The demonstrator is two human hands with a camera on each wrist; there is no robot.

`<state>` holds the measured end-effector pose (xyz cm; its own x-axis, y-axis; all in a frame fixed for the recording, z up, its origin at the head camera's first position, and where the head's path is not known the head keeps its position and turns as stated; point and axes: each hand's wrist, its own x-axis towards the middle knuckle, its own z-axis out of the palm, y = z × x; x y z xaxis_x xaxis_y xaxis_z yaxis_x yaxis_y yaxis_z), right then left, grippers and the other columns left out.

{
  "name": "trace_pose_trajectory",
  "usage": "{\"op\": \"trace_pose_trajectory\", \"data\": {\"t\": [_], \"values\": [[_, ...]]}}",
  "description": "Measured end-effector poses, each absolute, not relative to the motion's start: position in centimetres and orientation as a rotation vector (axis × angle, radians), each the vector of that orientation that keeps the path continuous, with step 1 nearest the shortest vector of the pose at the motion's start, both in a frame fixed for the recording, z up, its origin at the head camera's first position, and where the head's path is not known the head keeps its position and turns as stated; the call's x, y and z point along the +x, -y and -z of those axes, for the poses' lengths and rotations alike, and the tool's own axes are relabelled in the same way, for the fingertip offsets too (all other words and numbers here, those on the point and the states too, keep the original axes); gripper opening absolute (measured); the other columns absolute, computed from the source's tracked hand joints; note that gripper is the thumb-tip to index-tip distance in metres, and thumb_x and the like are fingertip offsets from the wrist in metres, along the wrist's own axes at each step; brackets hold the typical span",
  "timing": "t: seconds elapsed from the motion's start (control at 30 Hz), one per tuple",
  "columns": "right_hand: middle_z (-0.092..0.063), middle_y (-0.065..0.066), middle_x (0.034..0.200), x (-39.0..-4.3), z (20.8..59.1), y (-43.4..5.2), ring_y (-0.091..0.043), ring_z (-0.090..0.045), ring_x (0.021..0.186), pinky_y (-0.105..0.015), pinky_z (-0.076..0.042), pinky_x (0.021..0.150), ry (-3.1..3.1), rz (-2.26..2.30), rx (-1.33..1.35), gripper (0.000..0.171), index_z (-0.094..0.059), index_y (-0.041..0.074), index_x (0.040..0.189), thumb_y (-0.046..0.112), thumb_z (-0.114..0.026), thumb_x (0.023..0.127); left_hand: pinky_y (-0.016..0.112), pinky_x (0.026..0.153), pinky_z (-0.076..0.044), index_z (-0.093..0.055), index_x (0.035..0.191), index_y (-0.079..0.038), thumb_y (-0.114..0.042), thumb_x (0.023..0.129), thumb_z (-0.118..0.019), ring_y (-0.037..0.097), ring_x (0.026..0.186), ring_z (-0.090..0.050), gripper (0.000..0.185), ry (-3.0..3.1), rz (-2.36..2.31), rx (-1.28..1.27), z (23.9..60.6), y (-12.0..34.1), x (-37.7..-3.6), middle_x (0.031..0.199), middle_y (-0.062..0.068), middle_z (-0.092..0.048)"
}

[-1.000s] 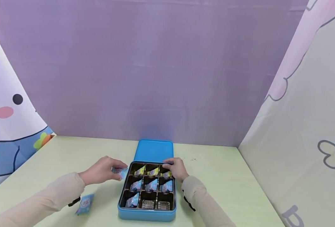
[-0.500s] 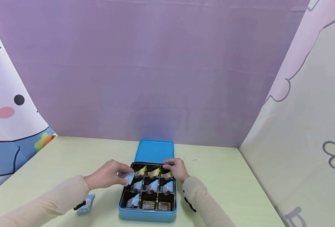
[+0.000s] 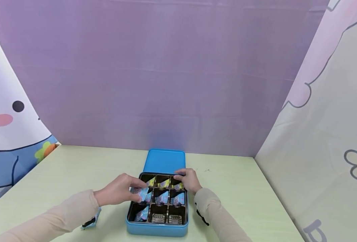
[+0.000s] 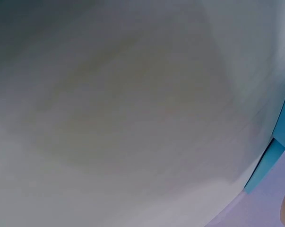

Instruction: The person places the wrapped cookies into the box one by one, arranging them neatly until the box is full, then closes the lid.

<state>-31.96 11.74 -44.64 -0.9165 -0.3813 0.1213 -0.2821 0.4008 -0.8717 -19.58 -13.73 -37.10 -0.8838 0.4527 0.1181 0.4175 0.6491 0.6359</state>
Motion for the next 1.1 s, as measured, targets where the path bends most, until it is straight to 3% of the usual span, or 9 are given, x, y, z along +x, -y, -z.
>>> {"op": "trace_pose_trajectory", "data": {"t": [0.3,0.53,1.1], "values": [[-0.062,-0.015,0.115,-32.0,44.7,-11.8,-0.018,-0.061,0.082,-0.030,-0.042,0.058,-2.547,1.557,-0.590,0.025,-0.065,0.003,0.112,0.008,-0.059,0.088,0.018,0.071,-0.053,-0.068,0.109,-0.006,-0.018,0.074,-0.077,0.010,0.088,-0.065,0.039,-2.794,-1.040,0.778,37.1,12.6,-19.3,0.103,0.002,-0.070],[-0.063,-0.014,0.114,-32.0,44.6,-11.8,-0.023,-0.063,0.095,-0.029,-0.042,0.061,-2.546,1.554,-0.603,0.025,-0.066,0.005,0.111,0.010,-0.060,0.088,0.017,0.070,-0.052,-0.068,0.109,-0.006,-0.019,0.074,-0.076,0.008,0.087,-0.065,0.038,-2.779,-1.052,0.802,37.2,12.2,-19.1,0.104,0.003,-0.069],[-0.062,-0.015,0.116,-31.8,44.3,-11.9,-0.024,-0.062,0.096,-0.028,-0.043,0.061,-2.549,1.548,-0.592,0.026,-0.065,0.003,0.112,0.012,-0.060,0.088,0.017,0.072,-0.052,-0.067,0.110,-0.007,-0.022,0.076,-0.075,0.006,0.089,-0.063,0.038,-2.728,-1.100,0.844,37.4,10.6,-18.7,0.106,0.002,-0.068]]}}
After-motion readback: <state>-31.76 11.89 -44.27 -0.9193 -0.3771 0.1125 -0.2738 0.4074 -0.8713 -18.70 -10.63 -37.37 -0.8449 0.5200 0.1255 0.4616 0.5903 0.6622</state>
